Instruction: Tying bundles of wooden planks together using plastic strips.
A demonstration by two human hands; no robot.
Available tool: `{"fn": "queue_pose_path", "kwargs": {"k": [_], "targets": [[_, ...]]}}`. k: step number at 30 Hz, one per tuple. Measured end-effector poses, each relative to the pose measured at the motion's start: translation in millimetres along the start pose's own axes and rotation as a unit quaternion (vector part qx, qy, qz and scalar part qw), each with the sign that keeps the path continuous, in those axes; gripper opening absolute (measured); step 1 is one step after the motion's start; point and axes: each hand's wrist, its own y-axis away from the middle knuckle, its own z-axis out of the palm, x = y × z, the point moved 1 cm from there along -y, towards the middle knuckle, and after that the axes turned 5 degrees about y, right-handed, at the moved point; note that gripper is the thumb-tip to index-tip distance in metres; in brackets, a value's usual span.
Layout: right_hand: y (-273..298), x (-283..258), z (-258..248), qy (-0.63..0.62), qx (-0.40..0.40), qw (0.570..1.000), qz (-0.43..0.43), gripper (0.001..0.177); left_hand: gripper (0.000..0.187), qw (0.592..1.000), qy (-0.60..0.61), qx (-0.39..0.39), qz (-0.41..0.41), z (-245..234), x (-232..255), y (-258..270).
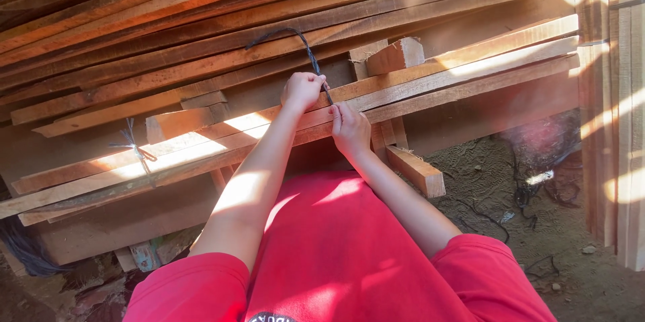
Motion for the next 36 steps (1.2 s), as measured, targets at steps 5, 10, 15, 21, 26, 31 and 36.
{"fn": "queue_pose_path", "kwargs": {"k": [5,10,15,21,26,31,36], "targets": [[-38,-7,10,-0.278,-0.062,0.936,0.206,0.031,0.027,0.994,0.012,-0.03,-0.104,9,-1,-21],[-61,9,40,-0.288,-0.046,0.928,0.231,0.038,0.02,0.987,0.063,-0.012,-0.151,25,-20,-48],[-25,1,24,-0.305,-0.035,0.944,0.125,0.038,0.019,0.988,0.021,-0.033,-0.147,24,-7,-34],[-16,-1,20,-0.131,0.036,0.977,-0.164,0.029,0.024,0.991,0.051,-0.035,-0.122,11,0,-24],[-18,-2,23,-0.062,0.063,0.976,-0.199,0.025,0.027,0.991,0.113,-0.034,-0.064,53,-47,-68],[-13,1,33,-0.009,0.08,0.976,-0.203,0.023,0.037,0.987,0.061,-0.144,0.031,-6,-22,-12],[-13,-2,30,0.02,0.096,0.97,-0.221,0.025,0.023,0.99,0.038,-0.128,0.05,-8,-21,-4]]}}
